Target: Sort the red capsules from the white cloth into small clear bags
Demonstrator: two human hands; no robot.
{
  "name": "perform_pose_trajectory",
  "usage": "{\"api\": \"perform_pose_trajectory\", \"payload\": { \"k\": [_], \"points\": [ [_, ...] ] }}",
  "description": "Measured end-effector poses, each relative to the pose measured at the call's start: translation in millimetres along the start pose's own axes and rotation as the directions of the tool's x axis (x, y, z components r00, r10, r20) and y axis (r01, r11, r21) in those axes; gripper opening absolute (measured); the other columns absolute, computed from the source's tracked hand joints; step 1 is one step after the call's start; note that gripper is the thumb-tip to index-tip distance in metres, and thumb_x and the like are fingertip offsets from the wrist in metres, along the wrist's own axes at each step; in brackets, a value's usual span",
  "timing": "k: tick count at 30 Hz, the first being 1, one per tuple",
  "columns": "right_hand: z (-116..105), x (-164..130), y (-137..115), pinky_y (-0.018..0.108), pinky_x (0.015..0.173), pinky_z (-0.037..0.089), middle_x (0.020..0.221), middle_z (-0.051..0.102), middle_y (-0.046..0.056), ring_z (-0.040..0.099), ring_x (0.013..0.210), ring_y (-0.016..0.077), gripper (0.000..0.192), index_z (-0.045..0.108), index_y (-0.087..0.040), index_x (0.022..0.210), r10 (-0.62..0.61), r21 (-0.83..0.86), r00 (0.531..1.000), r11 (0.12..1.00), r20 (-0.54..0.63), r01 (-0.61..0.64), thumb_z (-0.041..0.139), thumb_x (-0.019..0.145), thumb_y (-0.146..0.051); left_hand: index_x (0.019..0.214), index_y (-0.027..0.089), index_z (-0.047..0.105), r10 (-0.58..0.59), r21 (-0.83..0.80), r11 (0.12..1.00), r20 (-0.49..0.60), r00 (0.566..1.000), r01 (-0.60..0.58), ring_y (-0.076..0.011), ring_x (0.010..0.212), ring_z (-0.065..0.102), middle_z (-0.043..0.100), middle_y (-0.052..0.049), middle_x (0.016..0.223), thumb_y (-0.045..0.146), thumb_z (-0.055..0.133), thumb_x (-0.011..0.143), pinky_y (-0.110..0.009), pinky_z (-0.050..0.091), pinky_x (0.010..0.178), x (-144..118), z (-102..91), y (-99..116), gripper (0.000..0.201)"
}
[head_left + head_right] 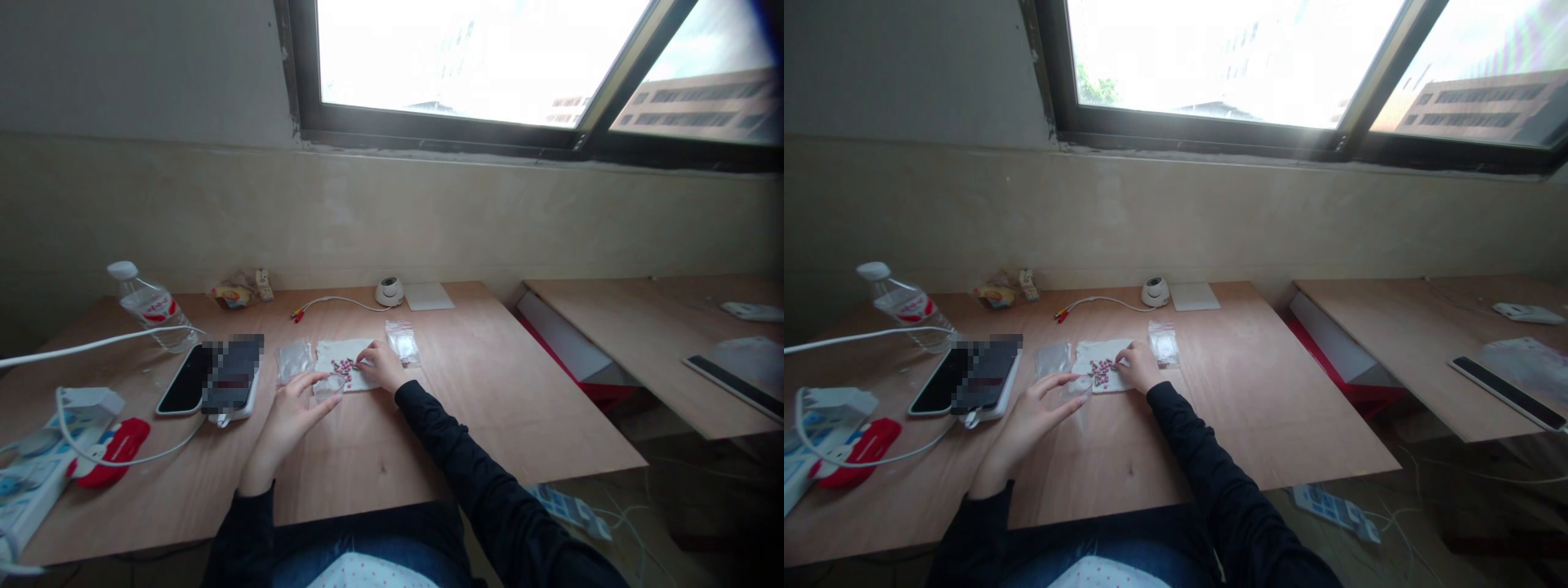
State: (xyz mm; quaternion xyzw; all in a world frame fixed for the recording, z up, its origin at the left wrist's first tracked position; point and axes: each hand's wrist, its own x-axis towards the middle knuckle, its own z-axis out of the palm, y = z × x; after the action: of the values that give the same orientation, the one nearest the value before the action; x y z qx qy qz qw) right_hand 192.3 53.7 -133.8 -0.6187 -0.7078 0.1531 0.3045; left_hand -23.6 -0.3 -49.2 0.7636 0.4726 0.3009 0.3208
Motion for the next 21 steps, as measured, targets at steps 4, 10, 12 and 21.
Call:
{"api": "perform_pose_trajectory", "payload": {
  "k": [4,10,12,21],
  "points": [
    [-2.7,0.9,-4.0,0.027,0.076,0.041,0.082,0.057,0.003,0.055,0.080,0.0147,0.007,0.070,-0.017,0.079,0.010,0.042,0.999,0.999,-0.039,-0.008,0.066,0.076,-0.022,0.105,0.017,0.062,-0.017,0.030,0.999,0.007,1.000,0.017,-0.0236,0.104,0.060,0.065,-0.008,0.109,0.038,0.065,0.072,-0.038,0.043,0.094,-0.3,3.2,-4.7,0.038],
    [-32.9,-2.7,-40.0,0.023,0.071,0.042,0.081,0.060,0.002,0.056,0.080,0.0130,0.019,0.067,-0.018,0.080,-0.116,0.302,0.991,0.944,-0.072,0.133,0.062,0.079,-0.036,0.107,0.018,0.060,0.013,0.015,1.000,0.009,1.000,-0.013,-0.0237,0.106,0.059,0.064,-0.008,0.111,0.038,0.064,0.072,-0.037,0.044,0.093,0.5,9.4,-8.1,0.041],
    [-43.3,-4.2,-53.3,0.022,0.067,0.041,0.082,0.060,0.001,0.056,0.079,0.0127,0.023,0.068,-0.019,0.080,-0.183,0.374,0.983,0.912,0.001,0.170,0.064,0.077,-0.041,0.109,0.018,0.059,0.024,0.011,1.000,0.013,1.000,-0.024,-0.0235,0.107,0.058,0.064,-0.008,0.112,0.038,0.064,0.073,-0.037,0.043,0.094,0.8,9.9,-8.3,0.041],
    [-19.9,0.6,-16.7,0.024,0.073,0.042,0.088,0.062,0.003,0.058,0.076,0.0133,0.021,0.070,-0.020,0.094,0.060,0.078,0.998,0.995,0.023,-0.061,0.067,0.073,-0.023,0.108,0.018,0.060,-0.019,0.006,1.000,0.003,1.000,0.019,-0.0237,0.109,0.057,0.064,-0.008,0.114,0.036,0.065,0.072,-0.038,0.042,0.097,1.1,6.6,-13.9,0.041]
  ]
}}
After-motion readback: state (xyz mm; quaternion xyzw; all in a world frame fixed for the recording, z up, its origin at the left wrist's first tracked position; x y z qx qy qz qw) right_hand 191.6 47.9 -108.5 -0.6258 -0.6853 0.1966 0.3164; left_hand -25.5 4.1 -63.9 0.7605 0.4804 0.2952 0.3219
